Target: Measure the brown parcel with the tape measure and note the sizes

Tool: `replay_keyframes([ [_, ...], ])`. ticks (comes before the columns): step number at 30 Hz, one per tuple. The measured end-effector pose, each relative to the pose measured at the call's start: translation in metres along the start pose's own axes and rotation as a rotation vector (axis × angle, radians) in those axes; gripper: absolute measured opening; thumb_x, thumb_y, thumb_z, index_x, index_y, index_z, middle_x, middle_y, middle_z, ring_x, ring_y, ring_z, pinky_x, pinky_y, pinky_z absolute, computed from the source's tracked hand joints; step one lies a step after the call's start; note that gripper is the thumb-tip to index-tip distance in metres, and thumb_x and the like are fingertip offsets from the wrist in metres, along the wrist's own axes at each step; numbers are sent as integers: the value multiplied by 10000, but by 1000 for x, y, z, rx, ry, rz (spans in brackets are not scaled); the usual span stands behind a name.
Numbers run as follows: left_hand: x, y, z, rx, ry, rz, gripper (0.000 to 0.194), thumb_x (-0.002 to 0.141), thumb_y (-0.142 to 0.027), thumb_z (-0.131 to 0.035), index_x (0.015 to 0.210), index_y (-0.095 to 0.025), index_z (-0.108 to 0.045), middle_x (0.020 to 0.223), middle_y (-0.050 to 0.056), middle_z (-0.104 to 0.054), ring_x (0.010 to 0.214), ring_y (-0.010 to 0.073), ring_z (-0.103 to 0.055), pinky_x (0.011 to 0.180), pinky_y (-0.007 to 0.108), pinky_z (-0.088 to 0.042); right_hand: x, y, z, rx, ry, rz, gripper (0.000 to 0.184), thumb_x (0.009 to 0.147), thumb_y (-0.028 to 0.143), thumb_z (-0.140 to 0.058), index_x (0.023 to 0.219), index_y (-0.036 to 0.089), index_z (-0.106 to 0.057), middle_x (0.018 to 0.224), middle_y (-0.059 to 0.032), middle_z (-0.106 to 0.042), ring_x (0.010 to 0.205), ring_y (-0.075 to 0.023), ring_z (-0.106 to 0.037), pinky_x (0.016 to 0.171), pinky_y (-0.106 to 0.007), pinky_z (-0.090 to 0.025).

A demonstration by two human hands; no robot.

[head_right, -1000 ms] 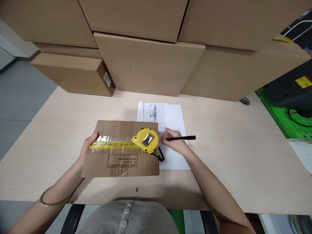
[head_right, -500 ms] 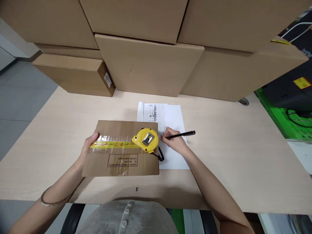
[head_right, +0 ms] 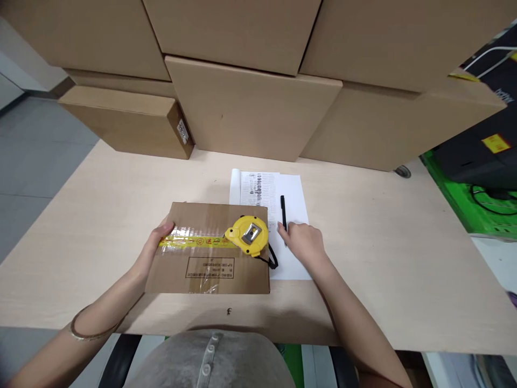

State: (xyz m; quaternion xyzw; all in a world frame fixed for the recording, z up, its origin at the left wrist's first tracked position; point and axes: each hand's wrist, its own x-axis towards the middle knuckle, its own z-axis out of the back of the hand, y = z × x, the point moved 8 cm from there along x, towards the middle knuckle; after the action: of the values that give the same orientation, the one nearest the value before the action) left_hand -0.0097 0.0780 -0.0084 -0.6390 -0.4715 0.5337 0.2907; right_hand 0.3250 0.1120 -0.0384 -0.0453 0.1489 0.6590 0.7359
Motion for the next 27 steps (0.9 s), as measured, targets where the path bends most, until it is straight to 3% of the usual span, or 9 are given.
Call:
replay_keyframes([
  [4,10,3,6,67,53,-64,702,880,-566,-700,1504,-262,-595,1546,84,-642,1477,430,-528,1186,530,-486,-8,0,12,-63,-28,-62,468,1061,497,-439,905,163,-728,840,-193,-779,848,-373,-767,736,-414,-478],
  [6,17,-1,16,144,33,-194,756,881,-548,-718,1577,-342,-508,1696,39,-481,1598,395,-365,1291,536,-352,-16,1,33,32,-166,-39,540,1088,524,-324,1076,154,-717,946,-184,-785,884,-345,-762,766,-422,-506],
  [10,23,-17,21,388,136,-507,514,954,-512,-678,1452,-394,-637,1741,-1,-399,1671,336,-188,1359,540,-162,-53,37,82,321,-518,434,691,1097,590,-172,1309,157,-667,1220,-192,-737,1092,-324,-712,905,-474,-547],
  [12,24,-17,18,453,234,-559,379,1002,-499,-614,1340,-365,-720,1710,16,-445,1657,346,-228,1347,570,-187,-72,64,90,258,-556,649,665,1085,636,-254,1372,179,-642,1356,-196,-697,1224,-359,-656,984,-542,-530],
  [14,27,-15,17,455,294,-563,356,1026,-499,-571,1312,-361,-730,1684,24,-476,1642,351,-263,1333,595,-213,-83,83,91,180,-580,720,585,1049,646,-438,1351,187,-636,1414,-203,-676,1303,-402,-616,1047,-621,-498],
  [18,33,-10,17,349,383,-564,455,1070,-573,-387,1315,-395,-726,1654,-6,-507,1652,324,-235,1345,574,-168,-88,104,84,291,-478,730,536,946,583,-700,1327,232,-565,1371,-171,-714,1379,-425,-602,1140,-734,-432],
  [22,37,-7,17,284,492,-520,631,1071,-652,-207,1352,-397,-711,1700,-45,-456,1658,315,-220,1351,555,-144,-91,126,86,535,-341,789,460,951,374,-759,1321,289,-499,1284,-101,-751,1242,-317,-717,990,-543,-619],
  [24,37,-6,17,270,524,-507,671,1067,-669,-170,1351,-390,-711,1706,-57,-451,1663,304,-208,1358,545,-109,-92,152,91,579,-265,905,386,971,279,-734,1290,303,-516,1262,-80,-746,1169,-267,-743,930,-450,-646],
  [27,38,-3,16,212,552,-473,686,1060,-695,-181,1354,-365,-706,1716,-46,-440,1670,310,-189,1360,550,-78,-88,197,95,602,-152,1075,358,983,288,-725,1293,304,-547,1272,-71,-729,1162,-246,-733,974,-434,-630],
])
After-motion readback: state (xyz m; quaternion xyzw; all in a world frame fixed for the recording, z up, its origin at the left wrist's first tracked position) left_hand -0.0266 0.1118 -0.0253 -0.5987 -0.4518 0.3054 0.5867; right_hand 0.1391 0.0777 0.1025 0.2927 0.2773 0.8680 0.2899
